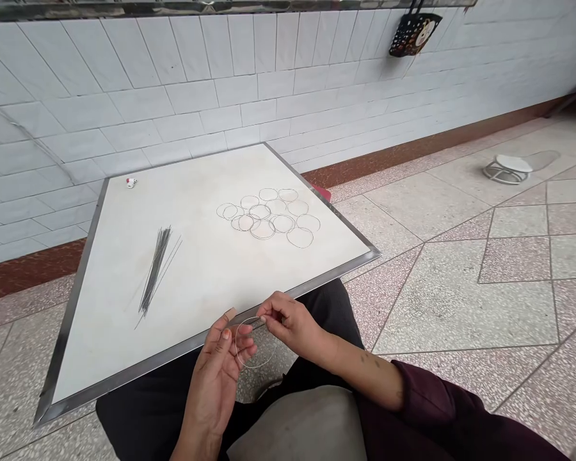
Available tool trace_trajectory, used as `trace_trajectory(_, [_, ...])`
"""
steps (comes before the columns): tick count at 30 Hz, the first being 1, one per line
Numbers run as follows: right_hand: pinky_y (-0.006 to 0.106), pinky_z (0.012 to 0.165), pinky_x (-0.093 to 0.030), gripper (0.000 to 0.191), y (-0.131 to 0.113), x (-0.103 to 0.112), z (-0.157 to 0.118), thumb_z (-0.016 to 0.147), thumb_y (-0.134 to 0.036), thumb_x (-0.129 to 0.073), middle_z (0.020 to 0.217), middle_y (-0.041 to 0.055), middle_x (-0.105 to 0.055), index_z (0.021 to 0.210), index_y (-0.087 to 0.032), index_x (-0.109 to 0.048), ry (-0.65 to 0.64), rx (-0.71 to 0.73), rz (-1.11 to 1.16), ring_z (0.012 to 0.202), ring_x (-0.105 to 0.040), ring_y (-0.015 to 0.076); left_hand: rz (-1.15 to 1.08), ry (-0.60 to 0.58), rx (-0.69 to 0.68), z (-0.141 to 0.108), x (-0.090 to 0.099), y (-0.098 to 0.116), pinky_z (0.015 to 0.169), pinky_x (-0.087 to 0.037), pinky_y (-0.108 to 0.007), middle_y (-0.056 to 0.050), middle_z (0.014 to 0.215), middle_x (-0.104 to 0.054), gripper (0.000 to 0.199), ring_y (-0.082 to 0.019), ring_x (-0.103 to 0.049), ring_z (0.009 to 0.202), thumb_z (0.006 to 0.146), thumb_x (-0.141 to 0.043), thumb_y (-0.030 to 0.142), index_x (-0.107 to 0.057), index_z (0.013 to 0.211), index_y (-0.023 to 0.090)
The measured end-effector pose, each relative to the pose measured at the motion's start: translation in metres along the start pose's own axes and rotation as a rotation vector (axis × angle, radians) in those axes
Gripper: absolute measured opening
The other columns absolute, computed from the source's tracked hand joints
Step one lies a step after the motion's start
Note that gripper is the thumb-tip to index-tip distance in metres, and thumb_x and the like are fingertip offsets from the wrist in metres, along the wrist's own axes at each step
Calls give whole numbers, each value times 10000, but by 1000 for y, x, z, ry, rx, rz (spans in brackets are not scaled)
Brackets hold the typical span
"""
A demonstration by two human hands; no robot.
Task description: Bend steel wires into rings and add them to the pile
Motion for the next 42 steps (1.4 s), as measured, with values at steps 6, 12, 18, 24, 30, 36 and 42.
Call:
trace_trajectory(6, [230, 654, -470, 133, 5, -7, -2, 855, -101, -586, 820, 13, -593, 898, -196, -669, -14, -92, 78, 747, -558, 128, -327, -177, 315, 1, -17, -23, 1006, -438, -538, -143, 1354, -593, 530, -333, -533, 1244, 920, -485, 554, -579, 1300, 196])
trace_trajectory(12, [258, 744, -488, 189, 3, -8, -4, 849, -90, -607, 872, 14, -630, 965, -218, -682, -84, -55, 10, 848, -579, 148, -327, -302, 348, -2, -23, -28, 947, -471, -497, -120, 1428, -535, 498, -307, -529, 1234, 969, -416, 491, -531, 1369, 217])
trace_trajectory(18, [289, 790, -488, 216, 0, -6, -2, 848, -87, -615, 868, 9, -649, 994, -234, -674, -93, -4, -64, 883, -569, 166, -279, -271, 349, -3, -21, -26, 909, -489, -464, -97, 1488, -472, 466, -293, -533, 1205, 975, -418, 461, -543, 1361, 233])
trace_trajectory(24, [313, 816, -492, 229, -5, -2, -2, 852, -86, -607, 906, 18, -672, 1011, -238, -674, -118, 37, -81, 904, -583, 177, -314, -267, 344, -3, -21, -25, 902, -490, -445, -113, 1399, -542, 448, -262, -557, 1135, 980, -411, 437, -583, 1321, 203])
trace_trajectory(30, [318, 828, -498, 236, -9, 0, -1, 865, -85, -587, 934, 30, -688, 1036, -227, -667, -125, 90, -68, 907, -598, 175, -332, -295, 345, -5, -22, -21, 919, -478, -455, -128, 1377, -557, 501, -277, -531, 1183, 977, -387, 485, -555, 1355, 201])
trace_trajectory(36, [318, 852, -501, 197, -11, 2, 0, 921, -131, -556, 951, 31, -707, 1042, -230, -676, -111, 84, -94, 931, -617, 175, -308, -300, 347, -5, -22, -20, 937, -469, -472, -131, 1458, -497, 537, -294, -489, 1252, 964, -386, 524, -536, 1370, 206])
trace_trajectory(42, [315, 854, -513, 185, -10, 4, 1, 950, -171, -535, 958, 30, -717, 1041, -234, -683, -104, 67, -88, 929, -632, 169, -310, -282, 354, -3, -20, -21, 931, -474, -477, -126, 1485, -478, 555, -313, -438, 1311, 956, -406, 529, -515, 1397, 211])
Point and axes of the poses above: each hand's wrist, its own z-axis towards the middle knuckle, its own x-axis out of the back of the hand, y = z × x, the point moved 5 cm from there along z, towards the middle knuckle
